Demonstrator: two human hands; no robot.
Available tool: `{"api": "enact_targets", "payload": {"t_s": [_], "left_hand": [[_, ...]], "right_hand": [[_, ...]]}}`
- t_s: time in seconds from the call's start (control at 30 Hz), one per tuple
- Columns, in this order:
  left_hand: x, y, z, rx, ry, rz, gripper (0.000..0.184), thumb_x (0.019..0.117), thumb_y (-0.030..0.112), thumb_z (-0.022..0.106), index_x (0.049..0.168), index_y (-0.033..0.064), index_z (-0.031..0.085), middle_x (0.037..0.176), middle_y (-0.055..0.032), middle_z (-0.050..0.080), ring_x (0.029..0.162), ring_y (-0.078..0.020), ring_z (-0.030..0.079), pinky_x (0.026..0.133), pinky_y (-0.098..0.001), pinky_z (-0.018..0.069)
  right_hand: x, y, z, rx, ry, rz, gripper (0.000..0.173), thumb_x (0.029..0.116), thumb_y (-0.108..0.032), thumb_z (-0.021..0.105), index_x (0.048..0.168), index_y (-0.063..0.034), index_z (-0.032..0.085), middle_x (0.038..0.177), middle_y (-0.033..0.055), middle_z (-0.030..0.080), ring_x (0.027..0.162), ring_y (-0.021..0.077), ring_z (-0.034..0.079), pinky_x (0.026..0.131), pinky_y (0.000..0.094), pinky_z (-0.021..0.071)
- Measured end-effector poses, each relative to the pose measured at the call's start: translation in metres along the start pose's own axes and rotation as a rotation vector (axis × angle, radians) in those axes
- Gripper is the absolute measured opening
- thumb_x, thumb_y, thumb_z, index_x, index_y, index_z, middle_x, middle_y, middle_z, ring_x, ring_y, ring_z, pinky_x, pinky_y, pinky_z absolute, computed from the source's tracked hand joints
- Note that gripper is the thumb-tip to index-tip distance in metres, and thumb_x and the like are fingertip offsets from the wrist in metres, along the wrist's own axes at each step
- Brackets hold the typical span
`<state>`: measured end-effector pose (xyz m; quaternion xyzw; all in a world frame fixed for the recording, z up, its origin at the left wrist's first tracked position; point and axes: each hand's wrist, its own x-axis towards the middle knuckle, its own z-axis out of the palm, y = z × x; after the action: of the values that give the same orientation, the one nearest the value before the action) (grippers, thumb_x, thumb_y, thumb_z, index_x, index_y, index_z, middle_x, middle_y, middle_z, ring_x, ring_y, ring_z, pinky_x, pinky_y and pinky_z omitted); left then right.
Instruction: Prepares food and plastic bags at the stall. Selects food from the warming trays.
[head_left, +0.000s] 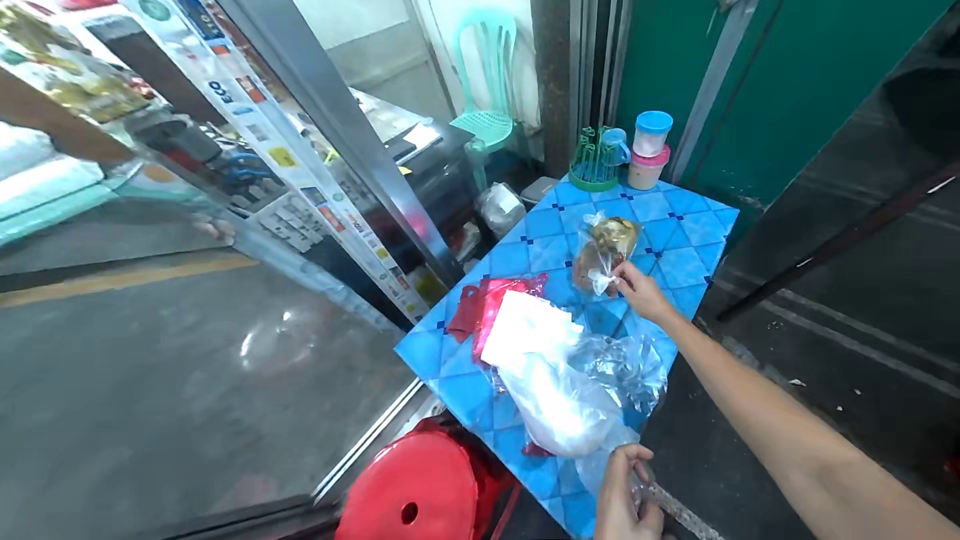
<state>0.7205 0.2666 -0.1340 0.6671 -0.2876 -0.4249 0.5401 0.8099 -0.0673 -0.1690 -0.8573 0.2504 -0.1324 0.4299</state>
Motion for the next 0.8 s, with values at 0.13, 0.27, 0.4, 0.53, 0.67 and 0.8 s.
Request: {"api": "enact_targets", "payload": {"t_s": [0.13,0.27,0.4,0.53,0.67,0.8], "left_hand": [[0.006,0.004,-0.003,0.049,-0.044,0.021,0.051,0.0824,-0.006,0.06,0.133,0.0015,0.056,0.111,-0.0129,0.059,0.079,-0.0143,0.058,0.063,-0.0285,0.0508],[0.025,0.013,0.007,0.003,-0.093,0.072,0.052,0.0814,-0.007,0.059,0.132,0.0029,0.056,0.108,-0.009,0.059,0.067,-0.0096,0.054,0.056,-0.0255,0.049],[0.054,0.03,0.035,-0.107,-0.182,0.209,0.046,0.0823,-0.003,0.056,0.129,-0.0015,0.057,0.113,-0.0065,0.062,0.087,-0.0065,0.059,0.071,-0.0226,0.0511],[0.067,0.056,0.099,-0.349,-0.534,0.236,0.044,0.0879,0.006,0.059,0.13,-0.0058,0.052,0.103,-0.0036,0.064,0.091,-0.0094,0.063,0.081,-0.027,0.0563],[0.043,0.084,0.176,-0.176,-0.9,0.31,0.047,0.0882,-0.002,0.06,0.134,-0.0075,0.049,0.11,-0.006,0.063,0.091,-0.0079,0.062,0.074,-0.0246,0.0543],[-0.003,0.089,0.254,0.063,-1.162,0.359,0.067,0.0802,-0.001,0.074,0.139,-0.0077,0.043,0.113,-0.0123,0.055,0.093,-0.0118,0.059,0.077,-0.0273,0.0544]], "right_hand": [[-0.018,0.025,0.009,-0.03,0.017,0.181,0.029,0.1079,-0.009,0.048,0.135,0.0019,0.054,0.124,0.0233,0.066,0.112,0.0358,0.068,0.1,0.0538,0.0527],[-0.091,0.014,-0.019,0.082,0.06,0.181,0.042,0.1032,-0.013,0.059,0.143,-0.0026,0.05,0.144,0.0197,0.054,0.122,0.0332,0.063,0.099,0.051,0.0554],[-0.228,-0.01,-0.048,0.585,-0.218,0.02,0.066,0.0973,-0.058,0.058,0.137,-0.0052,0.056,0.12,0.008,0.068,0.106,0.0162,0.066,0.092,0.038,0.0557],[-0.337,-0.017,-0.09,0.553,-0.092,-0.016,0.081,0.0888,-0.032,0.078,0.155,-0.0062,0.039,0.128,0.0124,0.065,0.112,0.0151,0.065,0.099,0.0357,0.0544],[-0.442,-0.044,-0.131,-0.051,0.437,0.41,0.042,0.0877,-0.001,0.07,0.13,-0.0037,0.065,0.124,0.0203,0.065,0.11,0.0333,0.065,0.097,0.0529,0.0529],[-0.565,-0.067,-0.154,-0.213,1.053,0.78,0.033,0.0888,-0.002,0.062,0.121,-0.0054,0.069,0.124,0.0178,0.063,0.101,0.0307,0.067,0.087,0.0493,0.0572]]}}
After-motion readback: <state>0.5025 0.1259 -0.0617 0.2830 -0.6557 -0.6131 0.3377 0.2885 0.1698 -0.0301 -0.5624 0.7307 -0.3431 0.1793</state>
